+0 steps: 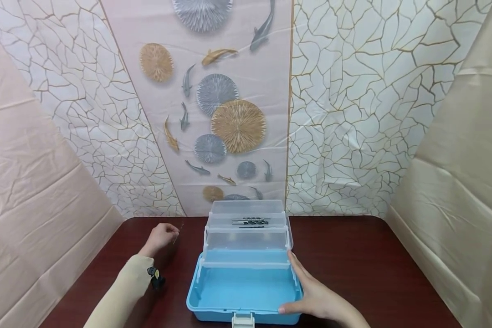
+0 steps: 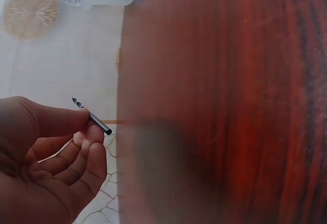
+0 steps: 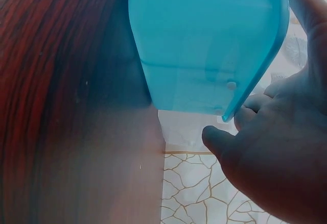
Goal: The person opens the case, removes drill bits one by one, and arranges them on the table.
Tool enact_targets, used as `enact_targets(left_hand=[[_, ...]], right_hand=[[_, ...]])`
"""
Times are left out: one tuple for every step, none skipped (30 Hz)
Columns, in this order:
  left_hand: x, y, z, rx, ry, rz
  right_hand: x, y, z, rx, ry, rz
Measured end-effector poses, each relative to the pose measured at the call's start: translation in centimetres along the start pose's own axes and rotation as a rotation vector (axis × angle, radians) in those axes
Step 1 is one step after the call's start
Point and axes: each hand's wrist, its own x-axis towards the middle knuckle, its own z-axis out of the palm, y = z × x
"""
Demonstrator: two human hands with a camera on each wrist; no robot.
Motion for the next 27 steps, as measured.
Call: enact_targets(left_hand=[[-0.1,-0.2,0.2,-0.005,0.000,-0.004],[-0.1,-0.4,0.3,-0.010,-0.004,-0.008],[-0.2,-0.5,0.4,-0.013,-0.008,-0.015],[-0.2,-0.6,0.5,-0.015,-0.012,-0.020],[-0.2,-0.7,0.6,-0.012,-0.016,-0.023],[-0.2,-0.8,0.7,-0.008,-0.020,-0.023],[-0.3,-0.9,0.8,-0.003,-0.022,-0.025],[-0.3,-0.9,0.8,0.000,-0.024,-0.024],[-0.4,-1.0,0.8,0.006,-0.025,-0.021],[-0.4,-1.0,0.9,0.008,-0.027,-0.020],[-0.5,-1.1,0.9,0.010,-0.029,-0.016],[-0.5,-1.1,1.0,0.013,-0.031,-0.014],[-0.6,-1.2,1.0,0.018,-0.035,-0.010],[-0.6,-1.3,1.1,0.019,-0.040,-0.009],[-0.6,-1.3,1.2,0.023,-0.044,-0.008],[-0.6,-1.4,1.2,0.023,-0.052,-0.007],[-0.6,-1.5,1.3,0.027,-0.058,0.000],[-0.6,-1.5,1.3,0.027,-0.063,0.005],[-0.6,-1.5,1.4,0.025,-0.070,0.010],[-0.6,-1.5,1.4,0.024,-0.074,0.013],[-0.6,-1.5,1.5,0.024,-0.076,0.019],[-0.5,-1.4,1.5,0.026,-0.078,0.024],[-0.5,-1.3,1.6,0.030,-0.076,0.028],[-0.5,-1.2,1.6,0.037,-0.073,0.028],[-0.5,-1.2,1.7,0.047,-0.071,0.028],[-0.5,-1.1,1.7,0.056,-0.067,0.027],[-0.5,-1.0,1.8,0.065,-0.064,0.025]], right_hand=[[0.0,0.0,0.1,-0.006,0.001,0.003],[-0.1,0.0,0.1,-0.012,0.003,0.005],[-0.1,0.1,0.1,-0.010,0.005,0.004],[-0.1,0.1,0.1,-0.012,0.007,0.000],[0.0,0.1,0.2,-0.011,0.008,0.002],[0.0,0.1,0.2,-0.008,0.006,0.003],[0.0,0.2,0.1,-0.009,0.007,0.005],[0.0,0.2,0.2,-0.009,0.009,0.004],[0.1,0.2,0.2,-0.007,0.011,0.001],[0.1,0.2,0.2,-0.009,0.013,0.001],[0.1,0.2,0.2,-0.013,0.014,0.006],[0.1,0.3,0.2,-0.015,0.016,0.004],[0.1,0.3,0.3,-0.017,0.020,0.002],[0.1,0.3,0.3,-0.022,0.021,0.002],[0.1,0.3,0.3,-0.020,0.021,0.000],[0.1,0.3,0.3,-0.019,0.019,0.001],[0.1,0.3,0.3,-0.021,0.020,0.000],[0.1,0.3,0.3,-0.021,0.019,0.000],[0.1,0.2,0.3,-0.020,0.018,-0.001],[0.1,0.2,0.3,-0.019,0.017,0.001],[0.1,0.1,0.3,-0.018,0.018,0.000],[0.1,0.1,0.2,-0.015,0.018,-0.002],[0.1,0.1,0.2,-0.013,0.019,-0.006],[0.1,0.0,0.2,-0.010,0.018,-0.007],[0.1,0.0,0.2,-0.011,0.020,-0.009],[0.1,-0.1,0.2,-0.012,0.020,-0.011],[0.1,-0.1,0.2,-0.015,0.021,-0.014]])
